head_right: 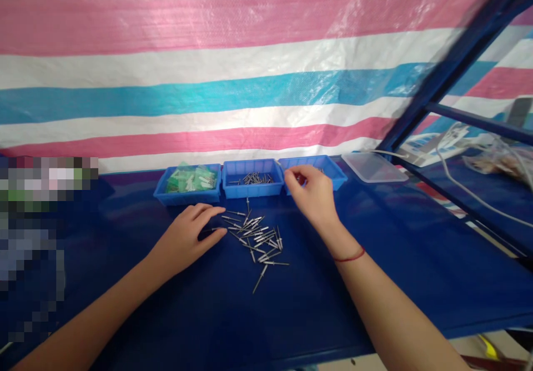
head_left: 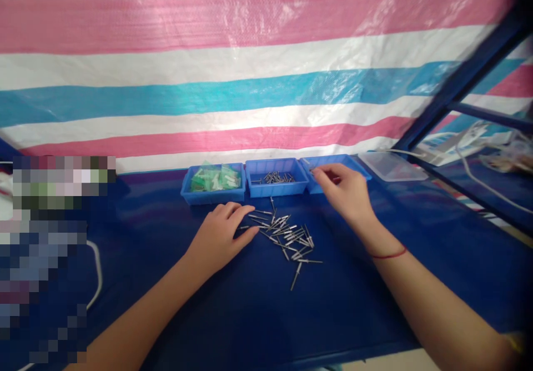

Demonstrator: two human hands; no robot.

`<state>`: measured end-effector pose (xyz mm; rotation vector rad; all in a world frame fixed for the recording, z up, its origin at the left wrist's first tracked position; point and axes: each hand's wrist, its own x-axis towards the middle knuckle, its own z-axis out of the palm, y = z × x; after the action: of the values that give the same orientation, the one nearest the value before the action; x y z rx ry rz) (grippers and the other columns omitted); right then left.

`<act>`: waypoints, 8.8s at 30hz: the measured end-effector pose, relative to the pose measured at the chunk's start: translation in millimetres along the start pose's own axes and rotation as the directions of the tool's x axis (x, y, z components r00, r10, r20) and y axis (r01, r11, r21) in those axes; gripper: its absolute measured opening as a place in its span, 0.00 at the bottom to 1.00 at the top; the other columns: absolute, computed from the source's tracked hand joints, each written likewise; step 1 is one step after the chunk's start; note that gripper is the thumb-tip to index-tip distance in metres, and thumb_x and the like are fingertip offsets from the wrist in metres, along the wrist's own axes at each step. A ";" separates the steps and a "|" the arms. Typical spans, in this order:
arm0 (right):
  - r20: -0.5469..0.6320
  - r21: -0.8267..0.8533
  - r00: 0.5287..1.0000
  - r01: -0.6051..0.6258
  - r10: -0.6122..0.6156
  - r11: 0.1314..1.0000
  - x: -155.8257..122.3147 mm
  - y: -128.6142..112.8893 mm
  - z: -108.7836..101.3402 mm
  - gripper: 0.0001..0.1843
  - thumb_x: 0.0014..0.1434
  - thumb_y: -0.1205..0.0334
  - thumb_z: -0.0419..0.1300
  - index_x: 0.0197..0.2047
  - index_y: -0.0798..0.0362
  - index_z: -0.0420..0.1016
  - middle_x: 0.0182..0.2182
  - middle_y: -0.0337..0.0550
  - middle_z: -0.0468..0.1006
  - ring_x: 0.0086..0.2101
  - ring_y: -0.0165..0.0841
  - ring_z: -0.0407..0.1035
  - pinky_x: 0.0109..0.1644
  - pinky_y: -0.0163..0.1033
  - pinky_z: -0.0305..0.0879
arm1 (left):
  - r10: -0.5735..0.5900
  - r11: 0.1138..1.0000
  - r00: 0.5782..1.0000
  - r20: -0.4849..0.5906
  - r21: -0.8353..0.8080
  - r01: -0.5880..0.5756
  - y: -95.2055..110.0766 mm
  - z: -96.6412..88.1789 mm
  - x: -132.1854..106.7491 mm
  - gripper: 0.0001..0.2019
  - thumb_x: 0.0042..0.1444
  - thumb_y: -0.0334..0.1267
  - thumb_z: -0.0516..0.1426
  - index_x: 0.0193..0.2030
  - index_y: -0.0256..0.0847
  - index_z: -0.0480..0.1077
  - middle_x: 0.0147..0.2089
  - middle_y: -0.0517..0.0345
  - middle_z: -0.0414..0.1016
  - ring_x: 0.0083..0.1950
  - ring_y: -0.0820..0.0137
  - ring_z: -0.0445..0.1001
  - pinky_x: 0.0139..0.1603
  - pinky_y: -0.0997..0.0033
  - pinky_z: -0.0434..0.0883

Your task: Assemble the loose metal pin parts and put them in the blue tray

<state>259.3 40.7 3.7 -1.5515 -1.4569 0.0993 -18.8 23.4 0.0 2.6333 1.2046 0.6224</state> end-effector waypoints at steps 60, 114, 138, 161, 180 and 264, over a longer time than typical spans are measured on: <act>0.390 0.381 0.882 0.108 -0.266 0.918 -52.3 -62.6 20.5 0.10 0.60 0.59 0.55 0.32 0.52 0.75 0.26 0.41 0.72 0.26 0.30 0.63 0.30 0.37 0.60 | -0.316 0.656 0.949 -0.017 -0.727 0.206 24.1 12.7 -0.9 0.11 0.59 0.41 0.55 0.47 0.41 0.66 0.38 0.58 0.72 0.34 0.73 0.71 0.34 0.74 0.67; 0.675 0.491 0.707 -0.216 -0.212 0.844 -47.2 -61.3 15.1 0.12 0.59 0.55 0.58 0.34 0.55 0.77 0.33 0.43 0.73 0.31 0.30 0.66 0.34 0.36 0.62 | -0.329 0.620 0.944 0.001 -0.754 0.217 24.1 1.8 3.2 0.09 0.55 0.41 0.59 0.40 0.39 0.72 0.30 0.60 0.75 0.25 0.77 0.71 0.26 0.79 0.66; 0.360 0.352 0.896 0.126 -0.258 0.928 -40.3 -58.3 10.6 0.08 0.60 0.60 0.57 0.32 0.52 0.72 0.29 0.41 0.74 0.30 0.31 0.67 0.34 0.37 0.62 | -0.138 0.897 0.989 0.059 -0.417 0.150 21.3 7.4 1.7 0.10 0.61 0.41 0.54 0.41 0.40 0.74 0.36 0.58 0.77 0.34 0.71 0.72 0.37 0.73 0.68; 0.422 0.113 0.825 0.363 -0.375 0.925 -20.9 -30.8 6.1 0.09 0.60 0.59 0.56 0.39 0.52 0.76 0.35 0.46 0.77 0.37 0.37 0.70 0.44 0.43 0.64 | -0.012 1.000 0.996 0.092 -0.013 0.013 18.3 15.0 -2.2 0.10 0.65 0.35 0.47 0.39 0.38 0.69 0.41 0.54 0.72 0.41 0.68 0.71 0.45 0.68 0.68; 0.573 0.441 0.692 0.192 -0.439 0.877 -44.6 -51.9 21.2 0.07 0.60 0.61 0.57 0.35 0.52 0.76 0.32 0.43 0.78 0.34 0.32 0.70 0.41 0.39 0.65 | -0.352 0.701 0.935 -0.035 -0.672 0.239 17.0 14.4 -0.4 0.10 0.56 0.43 0.58 0.39 0.39 0.72 0.32 0.60 0.74 0.32 0.73 0.71 0.34 0.75 0.67; 0.478 0.439 0.779 0.189 -0.407 0.878 -47.9 -48.4 28.3 0.05 0.58 0.64 0.58 0.35 0.51 0.76 0.32 0.43 0.78 0.35 0.34 0.70 0.43 0.41 0.64 | -0.160 0.908 0.969 -0.191 -0.414 0.069 21.9 15.1 -0.8 0.04 0.58 0.36 0.56 0.39 0.40 0.69 0.37 0.58 0.72 0.37 0.72 0.71 0.39 0.72 0.68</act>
<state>193.0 9.4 -4.3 -0.9880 -1.9973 0.6496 2.4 8.5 -6.6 2.1746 1.1289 1.0401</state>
